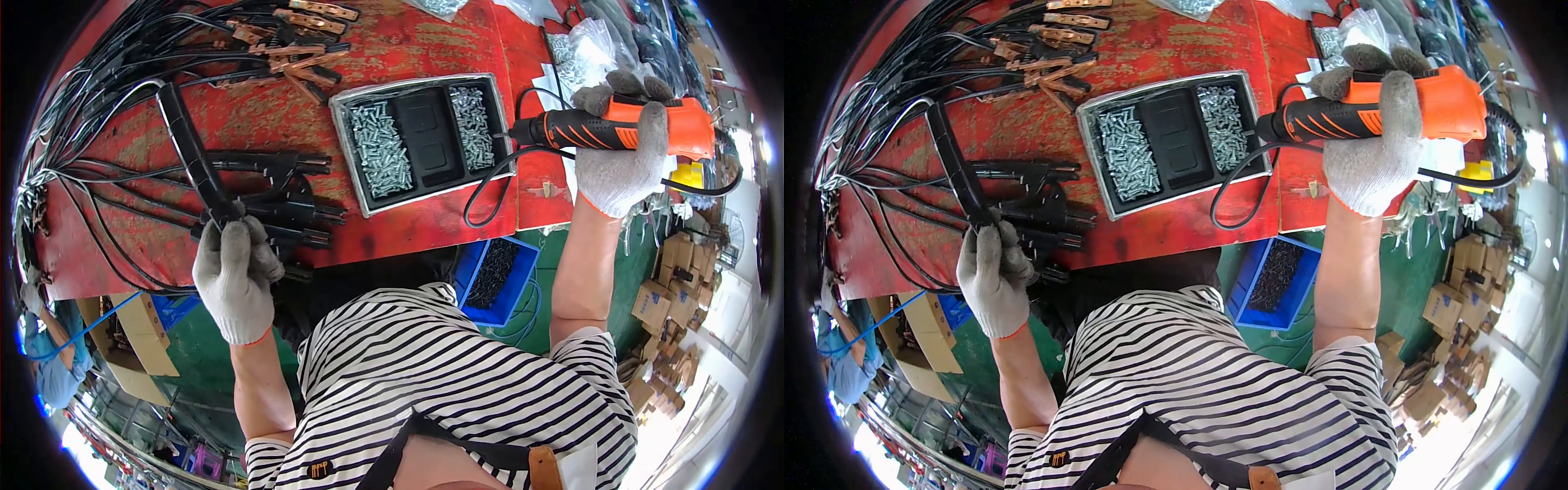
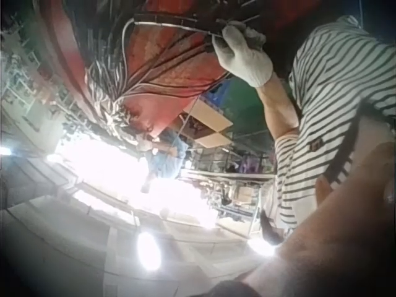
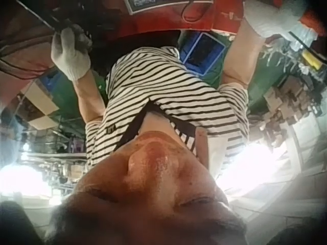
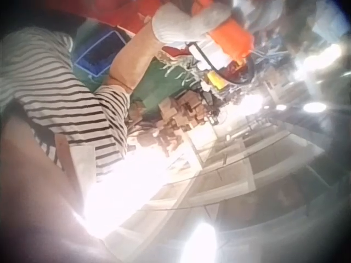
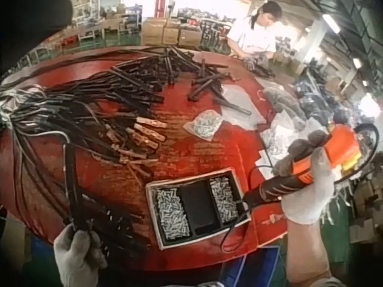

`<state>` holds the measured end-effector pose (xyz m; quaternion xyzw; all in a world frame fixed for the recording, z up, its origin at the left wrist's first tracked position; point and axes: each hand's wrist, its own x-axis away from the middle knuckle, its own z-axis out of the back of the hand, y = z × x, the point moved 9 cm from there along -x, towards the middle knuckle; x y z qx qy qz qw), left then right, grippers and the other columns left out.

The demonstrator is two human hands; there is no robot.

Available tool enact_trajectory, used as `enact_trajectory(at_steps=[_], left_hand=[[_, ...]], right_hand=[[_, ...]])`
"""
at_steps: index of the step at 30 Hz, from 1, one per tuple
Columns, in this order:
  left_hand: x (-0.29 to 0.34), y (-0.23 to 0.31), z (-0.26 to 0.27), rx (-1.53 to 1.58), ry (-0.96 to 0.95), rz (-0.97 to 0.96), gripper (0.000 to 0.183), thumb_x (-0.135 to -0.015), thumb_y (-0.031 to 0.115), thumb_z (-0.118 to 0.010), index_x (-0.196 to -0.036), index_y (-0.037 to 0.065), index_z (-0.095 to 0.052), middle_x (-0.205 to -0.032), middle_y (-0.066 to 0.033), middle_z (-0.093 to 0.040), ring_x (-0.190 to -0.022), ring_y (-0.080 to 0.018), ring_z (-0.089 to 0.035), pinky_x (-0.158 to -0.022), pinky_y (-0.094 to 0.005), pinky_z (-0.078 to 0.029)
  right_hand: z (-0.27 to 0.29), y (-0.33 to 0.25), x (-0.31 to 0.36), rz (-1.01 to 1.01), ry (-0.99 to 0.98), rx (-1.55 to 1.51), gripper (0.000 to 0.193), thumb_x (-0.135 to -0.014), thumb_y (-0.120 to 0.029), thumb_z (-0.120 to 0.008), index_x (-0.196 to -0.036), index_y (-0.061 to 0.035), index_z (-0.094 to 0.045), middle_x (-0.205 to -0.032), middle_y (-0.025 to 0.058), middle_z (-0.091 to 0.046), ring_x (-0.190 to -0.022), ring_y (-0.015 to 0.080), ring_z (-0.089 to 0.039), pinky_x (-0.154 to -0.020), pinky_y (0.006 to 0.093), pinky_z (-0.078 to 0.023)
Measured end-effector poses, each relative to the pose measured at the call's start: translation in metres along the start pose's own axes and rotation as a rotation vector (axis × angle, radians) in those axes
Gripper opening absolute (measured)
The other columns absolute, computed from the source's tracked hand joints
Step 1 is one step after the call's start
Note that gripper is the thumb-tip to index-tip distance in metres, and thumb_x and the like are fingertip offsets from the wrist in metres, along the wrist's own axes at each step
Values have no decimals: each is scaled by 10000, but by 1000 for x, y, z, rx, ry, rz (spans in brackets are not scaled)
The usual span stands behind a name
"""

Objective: The person assembles black plastic electrical components by securing plastic housings, electrical cables, and copper clamps with screws using a power screwdriver.

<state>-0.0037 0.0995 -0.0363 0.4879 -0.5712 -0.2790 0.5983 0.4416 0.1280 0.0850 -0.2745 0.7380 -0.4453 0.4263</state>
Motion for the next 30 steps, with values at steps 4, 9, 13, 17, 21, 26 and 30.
enact_trajectory(at_steps=[4, 9, 13, 17, 21, 26, 30], left_hand=[[-3, 3, -4, -20, 20, -31, 240, -1055, 213, -599, -1133, -12, -629, -790, -25, -594, -557, -64, -483, -469, -231, -362], [-6, 2, -2, -50, 26, -24, 222, -1060, 212, -590, -1107, 0, -635, -761, -14, -581, -542, -58, -475, -460, -229, -352], [-5, 3, -5, -66, 38, -29, 204, -1060, 202, -582, -1104, 10, -637, -750, -4, -578, -537, -51, -480, -451, -220, -344], [-6, 0, -6, -71, 11, -35, 204, -1060, 195, -578, -1118, 9, -638, -761, -6, -587, -538, -47, -485, -448, -214, -345], [-6, 1, -5, -67, 59, -36, 219, -1061, 194, -575, -1150, 5, -638, -793, -20, -612, -538, -48, -487, -447, -213, -352], [-6, 0, -5, -64, 38, -28, 232, -1061, 193, -573, -1175, 1, -637, -811, -28, -624, -538, -51, -486, -446, -214, -354], [-6, -1, -4, -63, 57, -24, 236, -1060, 192, -572, -1181, 0, -637, -811, -28, -623, -538, -52, -485, -447, -217, -356]], right_hand=[[8, 7, 11, 42, 36, 9, 325, -940, -204, -610, -1235, -73, -572, -1070, 193, -677, -762, 285, -660, -762, 484, -561], [9, 21, 16, 39, 24, -161, 297, -931, -138, -619, -1218, -79, -564, -1033, 177, -679, -715, 266, -645, -729, 494, -552], [13, 22, 20, 16, 36, -192, 298, -927, -135, -641, -1211, -84, -567, -1022, 169, -678, -710, 267, -642, -724, 495, -547], [18, 17, 20, 66, 121, -159, 276, -939, -120, -651, -1203, -105, -572, -1027, 159, -679, -708, 272, -650, -730, 509, -552], [20, 17, 18, 85, 158, -182, 279, -934, -120, -660, -1198, -112, -572, -1025, 161, -679, -715, 278, -660, -744, 525, -562], [17, 23, 17, 78, 157, -192, 275, -934, -118, -657, -1194, -108, -568, -1020, 164, -681, -719, 282, -663, -725, 519, -567], [13, 23, 14, 121, 152, -178, 285, -924, -97, -660, -1192, -97, -565, -1012, 169, -683, -711, 282, -661, -703, 503, -571]])
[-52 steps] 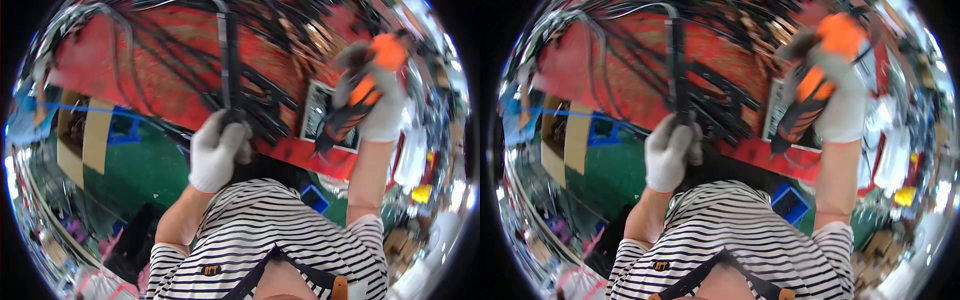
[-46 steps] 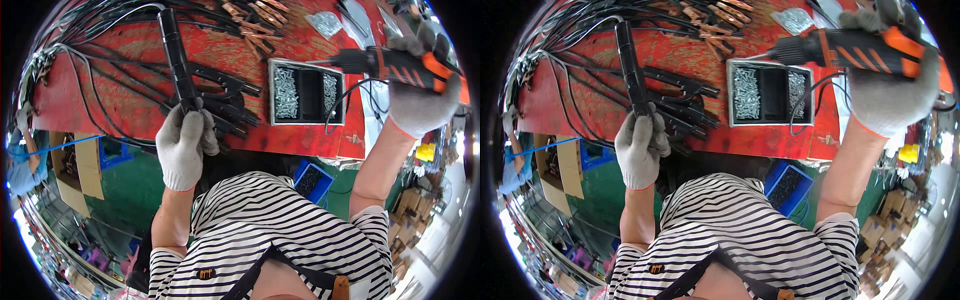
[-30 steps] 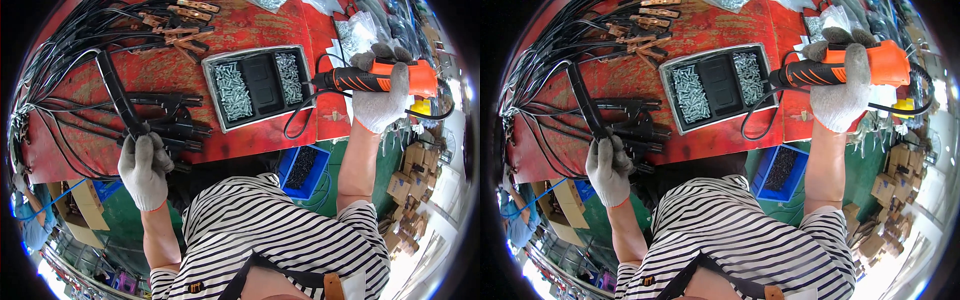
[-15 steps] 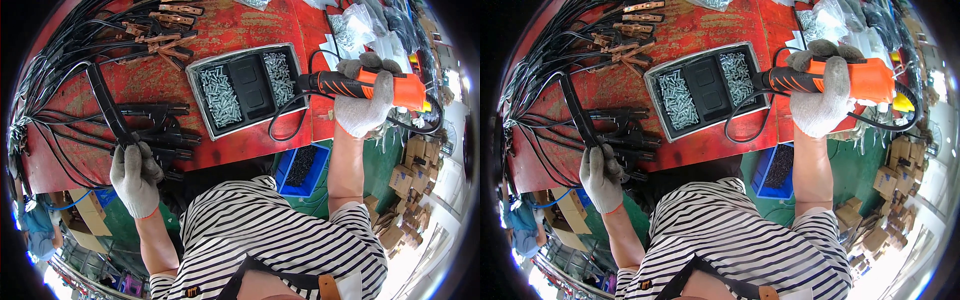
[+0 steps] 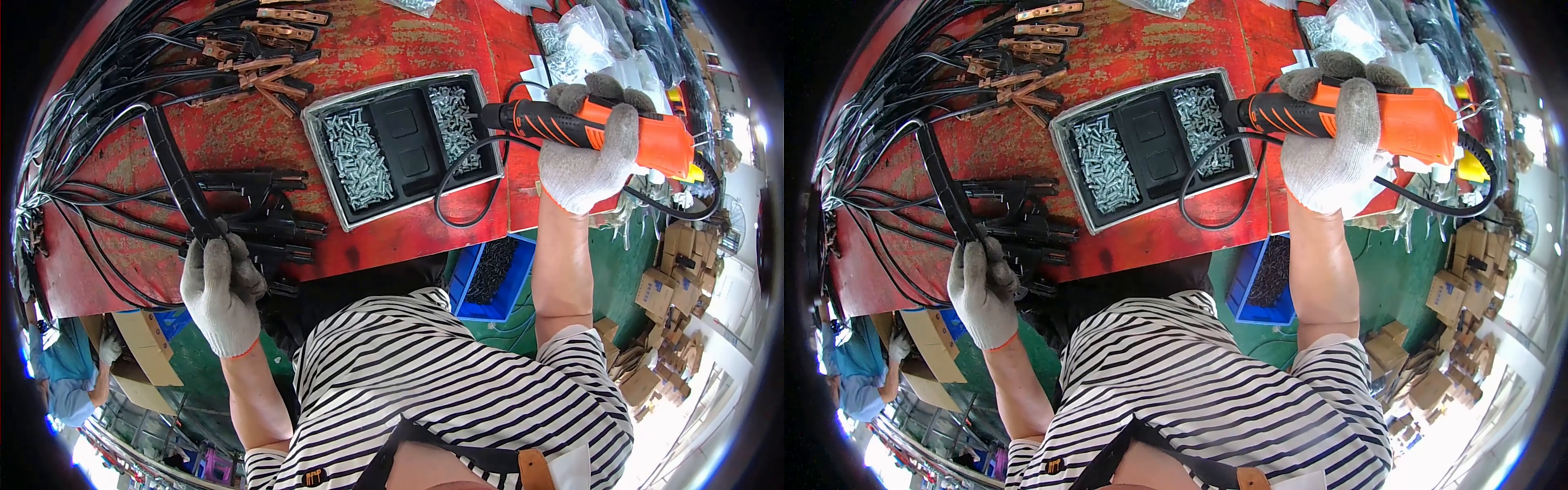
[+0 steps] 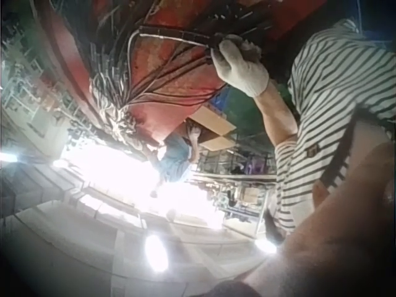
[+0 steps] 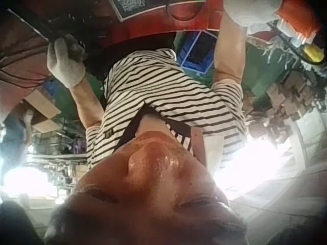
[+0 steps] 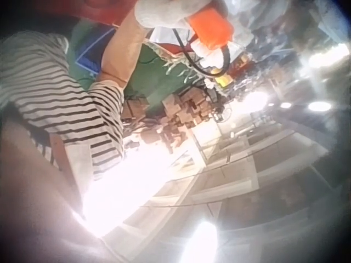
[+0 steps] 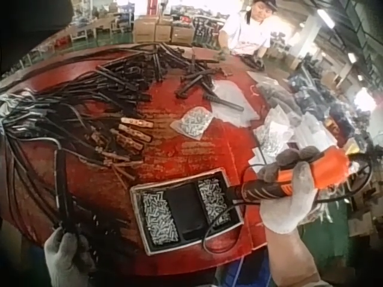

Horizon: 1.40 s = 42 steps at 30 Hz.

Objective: The person assembles black plastic electrical components by securing plastic housings, electrical cables, and copper clamps with screws using a power screwdriver.

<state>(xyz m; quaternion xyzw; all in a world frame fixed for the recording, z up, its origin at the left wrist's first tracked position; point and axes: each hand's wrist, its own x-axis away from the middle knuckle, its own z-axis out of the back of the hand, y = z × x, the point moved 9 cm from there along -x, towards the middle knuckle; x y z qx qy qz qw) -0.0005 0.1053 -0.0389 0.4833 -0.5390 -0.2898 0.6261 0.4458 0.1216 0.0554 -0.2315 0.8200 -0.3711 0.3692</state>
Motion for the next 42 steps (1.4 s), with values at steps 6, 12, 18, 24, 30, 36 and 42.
enact_trajectory(at_steps=[6, 12, 18, 24, 30, 36, 42], left_hand=[[-1, -1, 0, -1, -9, 2, 239, -1059, 203, -574, -1168, -1, -636, -798, -24, -615, -535, -53, -486, -445, -217, -358], [-1, 0, 0, -8, -6, -5, 235, -1057, 206, -578, -1151, 1, -643, -781, -20, -613, -532, -54, -494, -441, -215, -363], [-2, -2, 4, -4, 18, 4, 226, -1055, 200, -580, -1135, 1, -651, -776, -22, -619, -527, -56, -497, -442, -216, -369], [-2, -2, 4, -7, 1, 16, 228, -1057, 195, -580, -1149, -2, -646, -781, -25, -621, -538, -55, -509, -445, -213, -375], [-3, -2, 2, 7, -19, 46, 246, -1056, 197, -586, -1186, -6, -633, -821, -37, -643, -556, -52, -536, -450, -210, -394], [-4, -5, 6, 47, -66, 62, 268, -1036, 194, -617, -1207, -12, -623, -845, -45, -651, -565, -57, -549, -457, -211, -410], [-7, -3, 5, 89, -83, 94, 272, -1015, 183, -629, -1192, -24, -622, -833, -51, -645, -560, -78, -545, -472, -227, -417]], right_hand=[[-5, 6, -2, -1, 16, -22, 294, -914, -70, -668, -1189, -94, -567, -1004, 168, -685, -708, 283, -657, -694, 472, -577], [-3, 13, -3, -28, 31, 36, 298, -901, -117, -672, -1180, -111, -568, -1037, 165, -675, -754, 280, -638, -736, 498, -552], [-4, 17, -1, -58, 50, 135, 305, -900, -188, -668, -1175, -109, -563, -1061, 174, -657, -793, 280, -611, -791, 510, -545], [-6, 13, -4, -15, 35, 91, 286, -916, -155, -660, -1177, -91, -562, -1029, 178, -673, -730, 279, -646, -728, 500, -574], [-5, 7, -8, 25, 40, 77, 275, -924, -142, -653, -1175, -76, -564, -985, 186, -686, -677, 277, -667, -659, 467, -592], [-8, -6, -8, 34, 90, 117, 283, -912, -163, -643, -1169, -71, -568, -973, 190, -679, -685, 298, -666, -662, 452, -593], [-33, -32, -5, 59, 53, 200, 304, -896, -261, -660, -1144, -101, -584, -1014, 166, -672, -718, 282, -654, -735, 495, -557]])
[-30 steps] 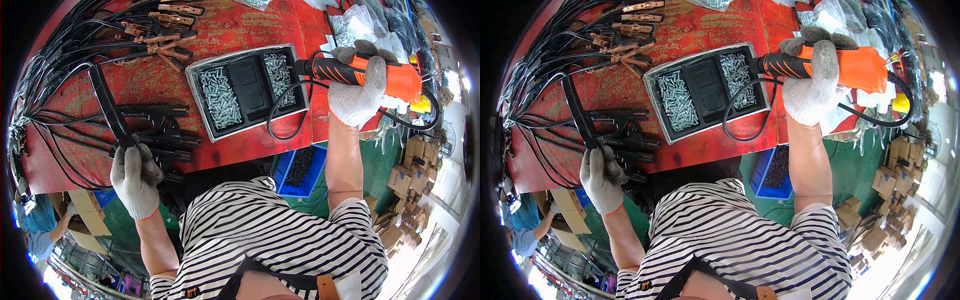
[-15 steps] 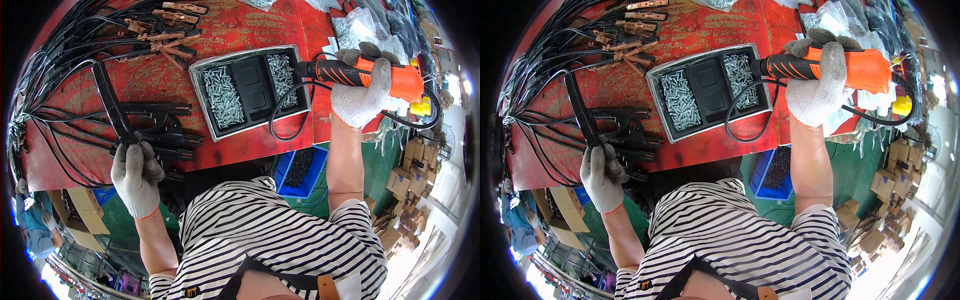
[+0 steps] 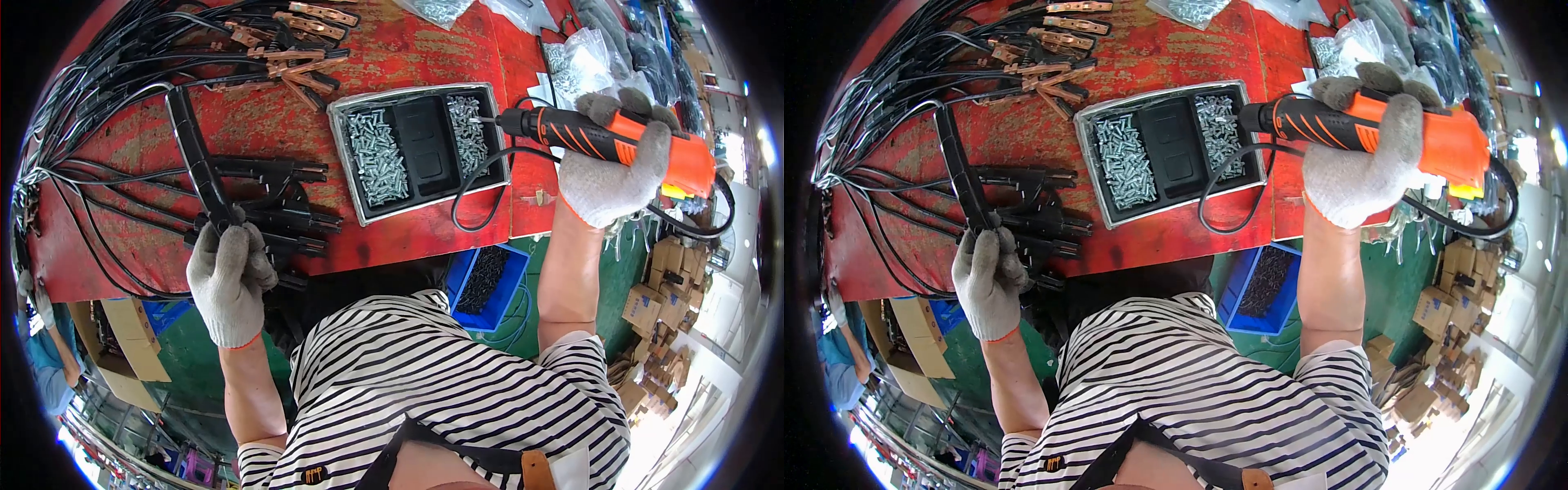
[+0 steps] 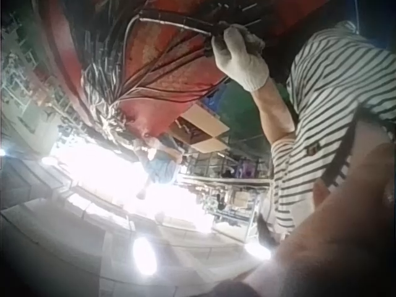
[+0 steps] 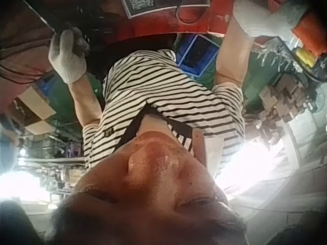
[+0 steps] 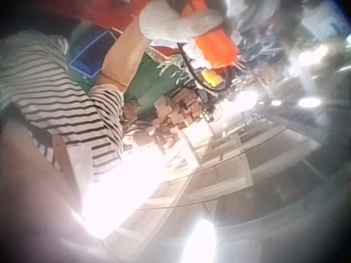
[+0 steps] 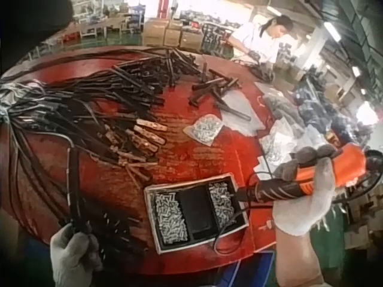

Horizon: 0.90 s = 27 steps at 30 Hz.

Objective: The person assembles black plastic electrical components by securing plastic housings, electrical cables, and copper clamps with screws using a power screwdriver.

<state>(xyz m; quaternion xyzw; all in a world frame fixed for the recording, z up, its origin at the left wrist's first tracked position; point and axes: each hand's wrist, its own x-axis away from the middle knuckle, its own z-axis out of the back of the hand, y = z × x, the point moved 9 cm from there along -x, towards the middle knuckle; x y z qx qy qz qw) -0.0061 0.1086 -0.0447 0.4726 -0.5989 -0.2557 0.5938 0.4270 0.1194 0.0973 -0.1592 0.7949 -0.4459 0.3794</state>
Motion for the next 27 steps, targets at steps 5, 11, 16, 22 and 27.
enact_trajectory(at_steps=[5, 11, 16, 22, 27], left_hand=[[8, 11, 8, -33, 51, 32, 205, -985, 145, -632, -1068, -42, -655, -699, -38, -609, -521, -91, -526, -485, -242, -426], [5, 0, 11, 1, -79, 65, 254, -965, 124, -677, -1150, -46, -640, -786, -52, -646, -545, -110, -564, -497, -256, -448], [12, 6, 17, -4, -82, 78, 229, -940, 115, -700, -1069, -65, -642, -762, -62, -655, -557, -117, -594, -510, -260, -468], [17, 5, 24, 31, -96, 76, 283, -943, 112, -729, -1124, -87, -643, -714, -36, -637, -581, -82, -583, -527, -251, -478], [16, 1, 29, 30, -117, 76, 273, -933, 93, -731, -1124, -82, -647, -746, -49, -655, -580, -93, -596, -517, -251, -477]], right_hand=[[-28, -17, 10, 3, 31, -21, 344, -924, -385, -606, -1088, -83, -623, -1046, 112, -666, -781, 264, -628, -827, 554, -507], [-86, -47, 16, -69, -253, -243, 456, -914, -479, -596, -1086, -59, -631, -1037, 107, -672, -743, 270, -620, -721, 494, -522], [-142, -28, 46, -397, -552, -713, 312, -997, -390, -536, -1067, -86, -540, -918, 29, -520, -738, 178, -485, -729, 398, -368], [-210, -44, 104, -322, -623, -658, 382, -991, -471, -565, -1145, -122, -557, -1031, 23, -585, -729, 168, -512, -713, 416, -380], [-234, -50, 126, -266, -794, -452, 422, -956, -498, -623, -1173, -140, -568, -1073, 27, -596, -724, 167, -521, -710, 416, -388]])
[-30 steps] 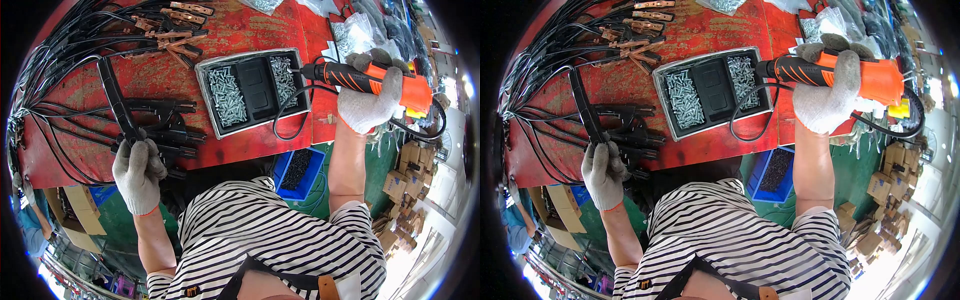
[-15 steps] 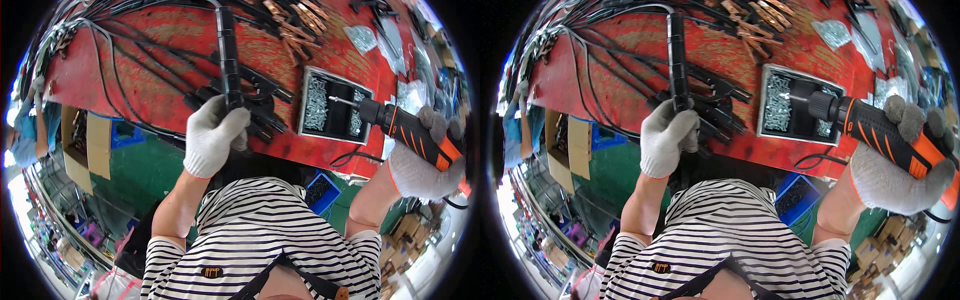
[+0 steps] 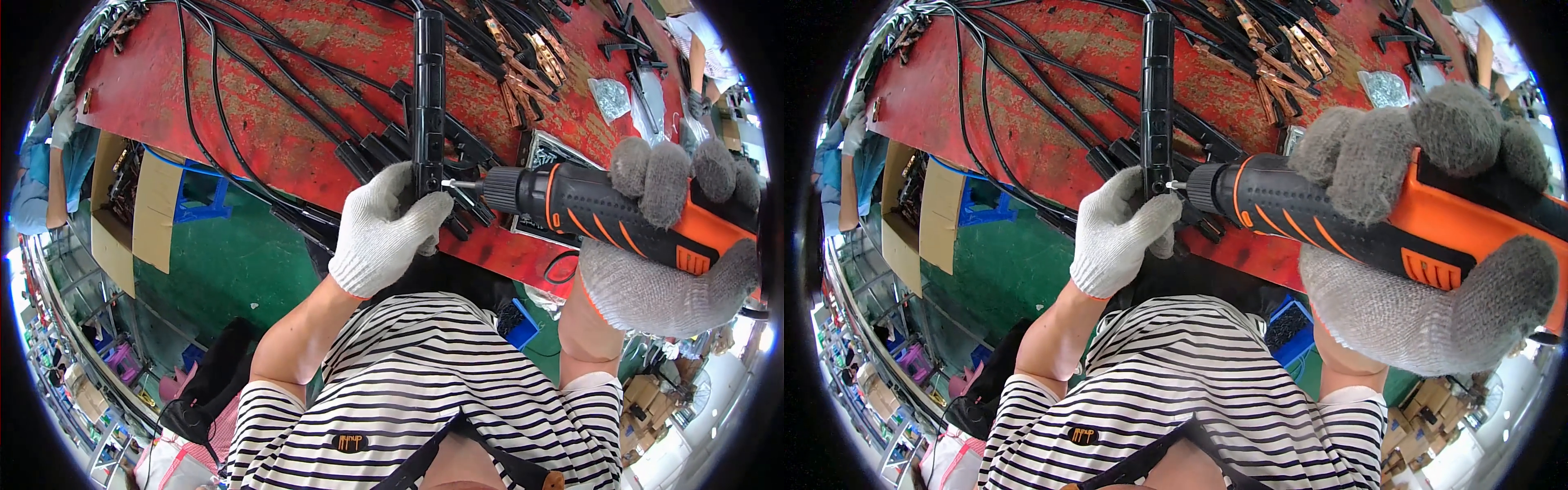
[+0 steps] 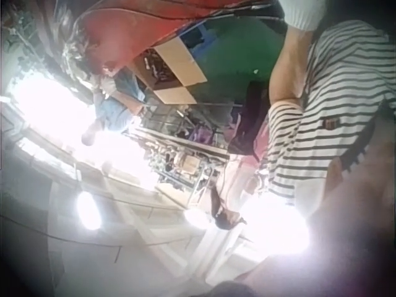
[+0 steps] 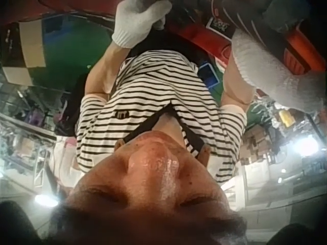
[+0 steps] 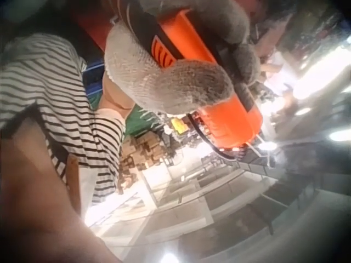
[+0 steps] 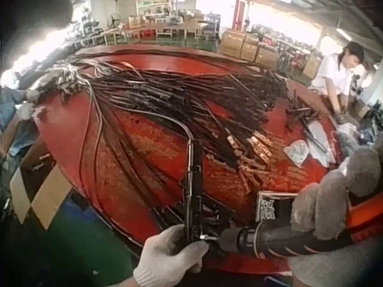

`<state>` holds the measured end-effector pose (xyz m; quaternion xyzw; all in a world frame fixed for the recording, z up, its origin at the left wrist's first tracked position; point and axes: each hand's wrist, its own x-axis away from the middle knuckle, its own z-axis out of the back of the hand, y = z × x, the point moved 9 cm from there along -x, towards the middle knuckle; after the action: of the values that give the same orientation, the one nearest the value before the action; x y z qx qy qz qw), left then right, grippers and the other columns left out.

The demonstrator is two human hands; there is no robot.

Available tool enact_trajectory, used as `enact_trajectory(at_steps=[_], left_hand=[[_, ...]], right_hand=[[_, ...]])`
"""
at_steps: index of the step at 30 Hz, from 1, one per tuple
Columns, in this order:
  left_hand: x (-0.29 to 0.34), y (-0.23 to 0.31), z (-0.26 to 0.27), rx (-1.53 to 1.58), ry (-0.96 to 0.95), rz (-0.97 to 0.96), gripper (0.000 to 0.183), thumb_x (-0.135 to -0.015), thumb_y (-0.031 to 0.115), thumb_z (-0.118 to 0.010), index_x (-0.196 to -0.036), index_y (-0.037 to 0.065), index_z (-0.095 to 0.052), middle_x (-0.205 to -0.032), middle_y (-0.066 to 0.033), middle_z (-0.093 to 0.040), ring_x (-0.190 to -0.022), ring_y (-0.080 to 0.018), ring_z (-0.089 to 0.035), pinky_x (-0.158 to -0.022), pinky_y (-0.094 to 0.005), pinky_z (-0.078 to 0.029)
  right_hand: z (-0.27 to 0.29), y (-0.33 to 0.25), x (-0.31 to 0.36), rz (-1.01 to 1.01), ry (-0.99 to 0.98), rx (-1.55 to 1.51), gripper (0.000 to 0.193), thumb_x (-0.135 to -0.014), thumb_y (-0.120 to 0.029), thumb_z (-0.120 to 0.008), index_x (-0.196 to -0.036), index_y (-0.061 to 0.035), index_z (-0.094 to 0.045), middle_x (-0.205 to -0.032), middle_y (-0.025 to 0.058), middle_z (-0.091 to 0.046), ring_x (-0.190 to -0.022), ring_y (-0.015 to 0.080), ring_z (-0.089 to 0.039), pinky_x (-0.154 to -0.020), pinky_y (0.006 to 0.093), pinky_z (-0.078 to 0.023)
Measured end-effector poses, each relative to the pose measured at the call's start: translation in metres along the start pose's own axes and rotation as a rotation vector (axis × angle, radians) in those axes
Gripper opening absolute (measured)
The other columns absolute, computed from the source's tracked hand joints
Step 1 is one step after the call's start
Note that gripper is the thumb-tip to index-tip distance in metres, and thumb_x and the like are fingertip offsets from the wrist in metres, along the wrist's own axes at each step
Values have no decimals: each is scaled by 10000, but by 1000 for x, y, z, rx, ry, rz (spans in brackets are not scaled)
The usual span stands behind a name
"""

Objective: The person assembles black plastic electrical components by securing plastic housings, electrical cables, and copper clamps with screws using a power screwdriver.

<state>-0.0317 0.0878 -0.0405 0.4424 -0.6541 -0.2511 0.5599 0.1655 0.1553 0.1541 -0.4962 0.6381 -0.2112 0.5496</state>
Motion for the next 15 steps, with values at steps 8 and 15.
enact_trajectory(at_steps=[8, 15], left_hand=[[1, -4, 1, 25, -26, 12, 259, -934, 61, -725, -1137, -79, -645, -788, -69, -678, -590, -101, -618, -518, -246, -484], [3, 0, -2, 38, -33, 6, 272, -936, 120, -734, -1116, -64, -645, -714, -25, -627, -575, -73, -570, -514, -248, -464]], right_hand=[[-14, 18, 4, -115, 104, -47, 437, -919, -492, -695, -1197, -173, -582, -1071, 18, -570, -712, 172, -515, -719, 412, -402], [-11, 24, 11, -185, 165, 17, 443, -897, -469, -739, -1217, -200, -592, -1088, 14, -570, -719, 175, -517, -734, 415, -412]])
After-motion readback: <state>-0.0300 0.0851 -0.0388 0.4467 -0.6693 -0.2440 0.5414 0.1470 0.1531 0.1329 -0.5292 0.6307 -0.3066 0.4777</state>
